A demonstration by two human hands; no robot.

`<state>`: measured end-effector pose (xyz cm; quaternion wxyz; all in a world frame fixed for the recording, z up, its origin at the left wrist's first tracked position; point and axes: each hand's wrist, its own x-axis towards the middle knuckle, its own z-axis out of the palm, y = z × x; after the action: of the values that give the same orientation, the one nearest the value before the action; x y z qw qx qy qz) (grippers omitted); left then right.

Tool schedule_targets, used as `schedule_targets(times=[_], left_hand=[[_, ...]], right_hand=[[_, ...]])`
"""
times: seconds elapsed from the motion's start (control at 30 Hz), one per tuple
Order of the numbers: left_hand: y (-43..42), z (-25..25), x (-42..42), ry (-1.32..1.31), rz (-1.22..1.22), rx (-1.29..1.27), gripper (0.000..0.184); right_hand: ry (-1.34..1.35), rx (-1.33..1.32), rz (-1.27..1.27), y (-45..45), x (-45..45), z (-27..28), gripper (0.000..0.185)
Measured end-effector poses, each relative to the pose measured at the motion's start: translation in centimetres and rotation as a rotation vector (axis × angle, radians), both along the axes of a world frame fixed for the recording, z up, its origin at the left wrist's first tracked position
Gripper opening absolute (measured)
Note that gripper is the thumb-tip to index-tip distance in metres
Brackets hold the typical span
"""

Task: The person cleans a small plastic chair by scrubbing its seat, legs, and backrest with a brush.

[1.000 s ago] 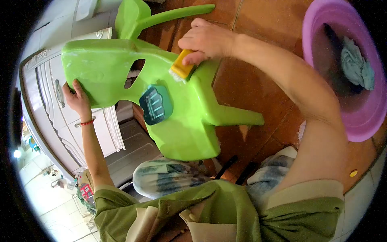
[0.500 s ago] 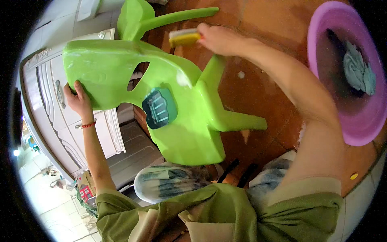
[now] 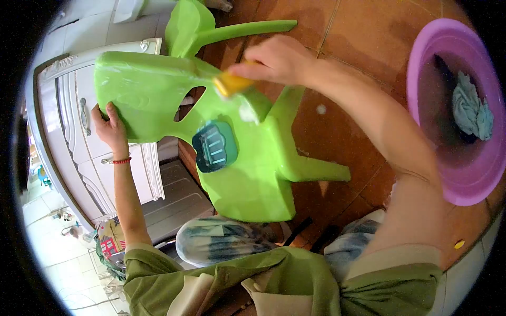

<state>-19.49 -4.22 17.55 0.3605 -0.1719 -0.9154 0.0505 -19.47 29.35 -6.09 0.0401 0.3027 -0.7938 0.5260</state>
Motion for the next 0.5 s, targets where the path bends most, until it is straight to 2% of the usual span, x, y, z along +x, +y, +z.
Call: schedule_targets(times=[0.1, 0.2, 0.23, 0.33, 0.43, 0.5], left_hand=[[-0.2, 0.0, 0.2, 0.006, 0.037, -0.025, 0.041], [-0.4, 0.2, 0.0, -0.006, 0.070, -0.035, 0.041], [-0.5, 0.1, 0.1, -0.015, 0.080, -0.029, 0.042], [-0.3, 0.0, 0.0, 0.015, 0.074, -0.051, 0.042], [0.2, -0.1, -0.1, 0.046, 0.000, -0.053, 0.042], [0.1, 0.0, 0.0, 0.025, 0.036, -0.034, 0.043]], right_hand=[[0.514, -0.384, -0.216, -3.5, -3.5, 1.2, 0.044], [0.414, -0.455, -0.162, -4.0, -4.2, 1.1, 0.042], [0.178, -0.387, -0.028, -3.5, -3.3, 0.4, 0.039], [0.111, -0.227, 0.004, -2.2, -1.0, -4.5, 0.037], [0.282, -0.098, 0.041, -0.2, -0.5, -5.3, 0.036], [0.369, -0.118, -0.021, -1.1, -1.4, -3.5, 0.035]])
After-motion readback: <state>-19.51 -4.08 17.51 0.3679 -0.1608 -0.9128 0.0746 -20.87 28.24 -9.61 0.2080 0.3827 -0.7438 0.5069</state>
